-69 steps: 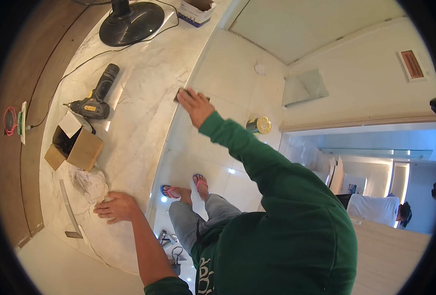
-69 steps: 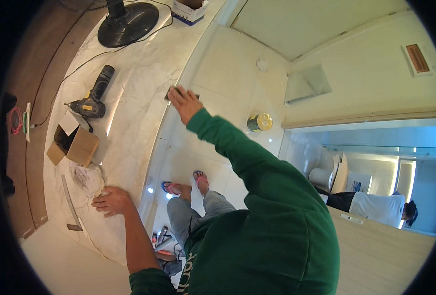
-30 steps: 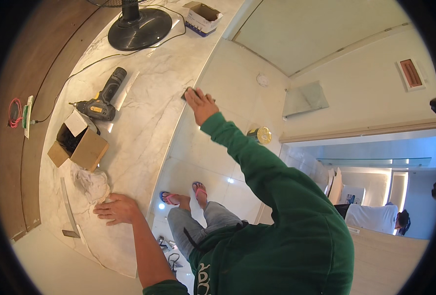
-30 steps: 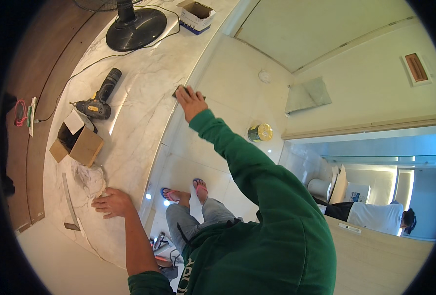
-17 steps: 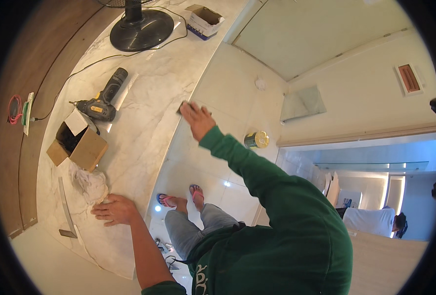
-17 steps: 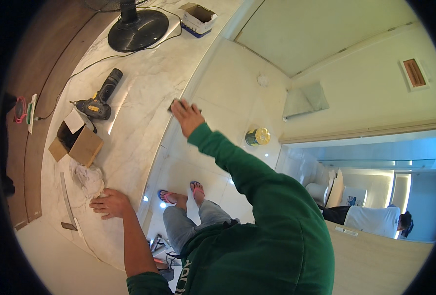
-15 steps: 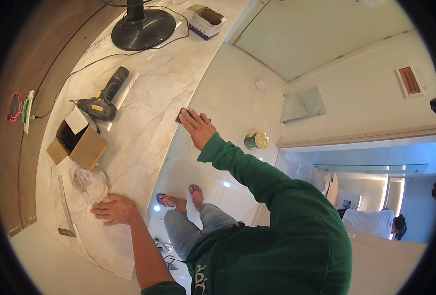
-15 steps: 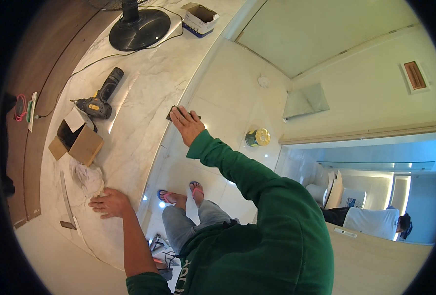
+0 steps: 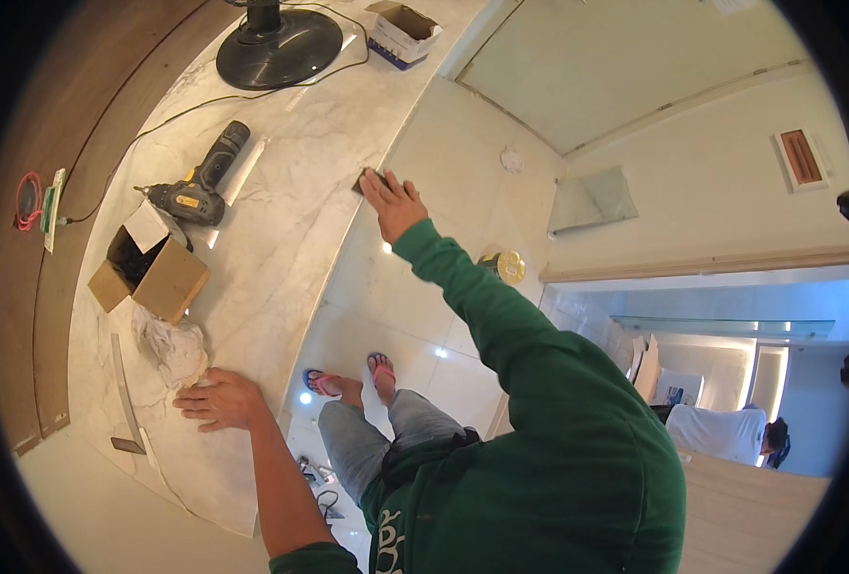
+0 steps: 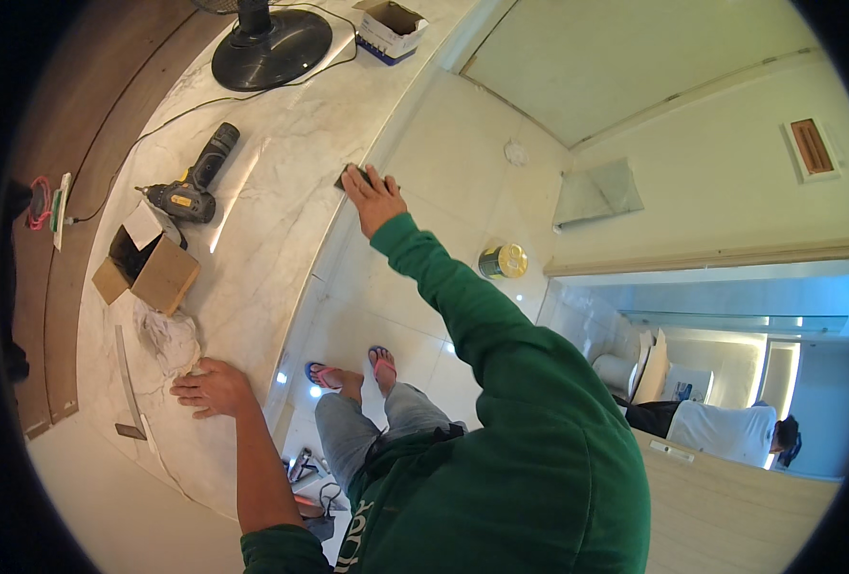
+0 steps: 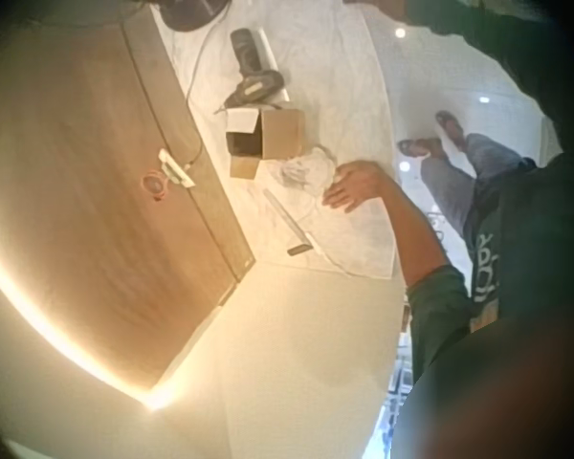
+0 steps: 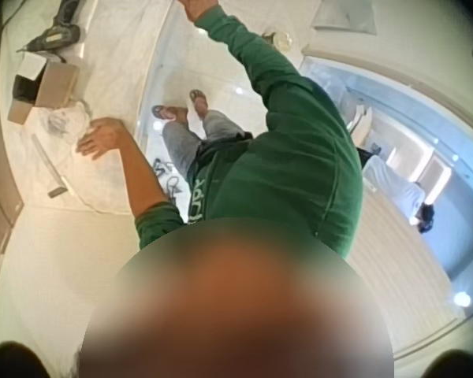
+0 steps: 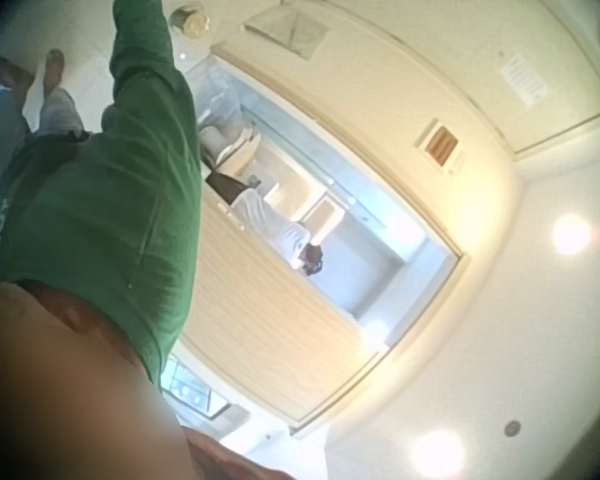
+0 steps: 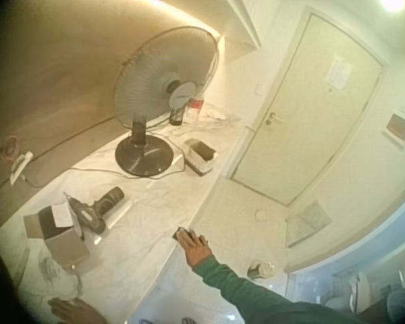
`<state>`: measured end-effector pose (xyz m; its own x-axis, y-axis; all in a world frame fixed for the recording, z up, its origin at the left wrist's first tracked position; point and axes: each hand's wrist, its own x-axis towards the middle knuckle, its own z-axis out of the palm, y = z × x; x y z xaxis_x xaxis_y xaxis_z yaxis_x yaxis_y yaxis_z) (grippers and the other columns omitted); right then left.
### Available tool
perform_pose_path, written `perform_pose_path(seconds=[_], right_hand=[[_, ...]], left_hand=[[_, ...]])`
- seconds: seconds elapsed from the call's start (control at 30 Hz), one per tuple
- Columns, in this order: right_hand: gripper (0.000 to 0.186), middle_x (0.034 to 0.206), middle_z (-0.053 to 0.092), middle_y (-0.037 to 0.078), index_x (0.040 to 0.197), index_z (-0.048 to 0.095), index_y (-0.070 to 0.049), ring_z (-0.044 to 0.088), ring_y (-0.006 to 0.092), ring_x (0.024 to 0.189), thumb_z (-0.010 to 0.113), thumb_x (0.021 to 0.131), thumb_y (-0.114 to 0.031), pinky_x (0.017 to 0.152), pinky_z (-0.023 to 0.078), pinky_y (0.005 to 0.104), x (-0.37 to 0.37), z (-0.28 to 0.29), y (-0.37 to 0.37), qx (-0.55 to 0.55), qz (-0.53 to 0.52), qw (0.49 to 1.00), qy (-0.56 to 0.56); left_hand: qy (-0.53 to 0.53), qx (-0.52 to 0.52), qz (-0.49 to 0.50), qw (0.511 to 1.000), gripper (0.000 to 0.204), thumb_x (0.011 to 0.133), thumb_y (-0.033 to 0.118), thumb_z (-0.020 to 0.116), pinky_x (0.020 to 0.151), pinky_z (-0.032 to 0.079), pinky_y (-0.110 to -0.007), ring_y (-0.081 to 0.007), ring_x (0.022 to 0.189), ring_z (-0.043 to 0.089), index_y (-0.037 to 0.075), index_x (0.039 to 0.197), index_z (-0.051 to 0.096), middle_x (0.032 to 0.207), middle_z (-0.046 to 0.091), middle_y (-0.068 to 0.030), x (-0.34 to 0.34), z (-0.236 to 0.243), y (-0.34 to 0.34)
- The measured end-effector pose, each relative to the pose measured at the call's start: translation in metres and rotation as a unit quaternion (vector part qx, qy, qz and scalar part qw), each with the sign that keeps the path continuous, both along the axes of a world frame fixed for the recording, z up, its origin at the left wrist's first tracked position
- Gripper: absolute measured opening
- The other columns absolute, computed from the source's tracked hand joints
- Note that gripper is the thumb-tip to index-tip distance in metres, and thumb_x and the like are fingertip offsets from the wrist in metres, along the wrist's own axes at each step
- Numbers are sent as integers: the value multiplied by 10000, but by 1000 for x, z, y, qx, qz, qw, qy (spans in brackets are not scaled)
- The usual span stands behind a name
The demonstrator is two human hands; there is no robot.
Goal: The person uses a cordless drill to fasten a wooden panel to a wall, then sits on the floor to handle a sanding block and a phone. The person then stands and sands the edge of a marble countertop with the sanding block.
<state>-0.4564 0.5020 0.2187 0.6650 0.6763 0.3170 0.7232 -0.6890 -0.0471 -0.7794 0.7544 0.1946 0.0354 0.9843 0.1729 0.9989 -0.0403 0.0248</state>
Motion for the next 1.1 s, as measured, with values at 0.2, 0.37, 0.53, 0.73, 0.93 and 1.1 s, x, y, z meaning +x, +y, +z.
perform_pose_path(seconds=[0.2, 0.37, 0.53, 0.73, 0.93, 1.1], right_hand=[[719, 1641, 394, 105, 1572, 403, -89, 421, 353, 1467, 555, 872, -16, 1140, 365, 550, -16, -8, 1, -40, 82, 991, 96], [793, 1647, 366, 136, 1591, 348, -65, 393, 377, 1473, 563, 836, 51, 1105, 370, 540, 3, -7, -3, 16, 16, 1000, 4], [788, 1678, 314, 132, 1603, 328, -63, 358, 375, 1502, 577, 858, 5, 1144, 342, 576, -17, -2, 0, -20, 57, 995, 83], [790, 1660, 349, 112, 1600, 337, -79, 369, 372, 1492, 591, 856, -6, 1150, 328, 582, 5, -11, -4, -19, 34, 999, 12], [767, 1661, 348, 123, 1581, 370, -57, 353, 368, 1502, 608, 853, -31, 1147, 335, 576, -10, -14, 1, 3, 61, 997, 54], [844, 1664, 351, 113, 1602, 345, -94, 361, 362, 1502, 614, 809, 14, 1141, 352, 567, -31, -6, 0, -14, 61, 998, 32]], left_hand=[[1, -8, 5, 1000, 766, 1050, 474, 328, 1196, 179, -693, -419, 1559, 201, -40, 1608, 224, 1699, 184, -225, 1, 2, 0], [10, -13, 5, 1000, 768, 1050, 473, 317, 1202, 171, -685, -411, 1566, 185, -33, 1616, 205, 1706, 164, -220, 2, 3, 0], [-2, -23, 14, 1000, 769, 1050, 476, 296, 1214, 163, -668, -399, 1573, 172, -29, 1620, 190, 1712, 146, -212, 3, 3, 1], [21, -41, 31, 998, 763, 1055, 475, 271, 1227, 158, -641, -370, 1582, 160, -13, 1631, 164, 1724, 123, -185, 5, 6, 0], [20, -61, 33, 997, 762, 1059, 478, 264, 1233, 159, -627, -350, 1592, 131, -10, 1634, 155, 1727, 113, -177, 7, 10, 0], [9, -59, 32, 998, 769, 1061, 482, 270, 1229, 154, -639, -359, 1591, 127, -16, 1634, 148, 1726, 113, -185, 5, 8, 0]])
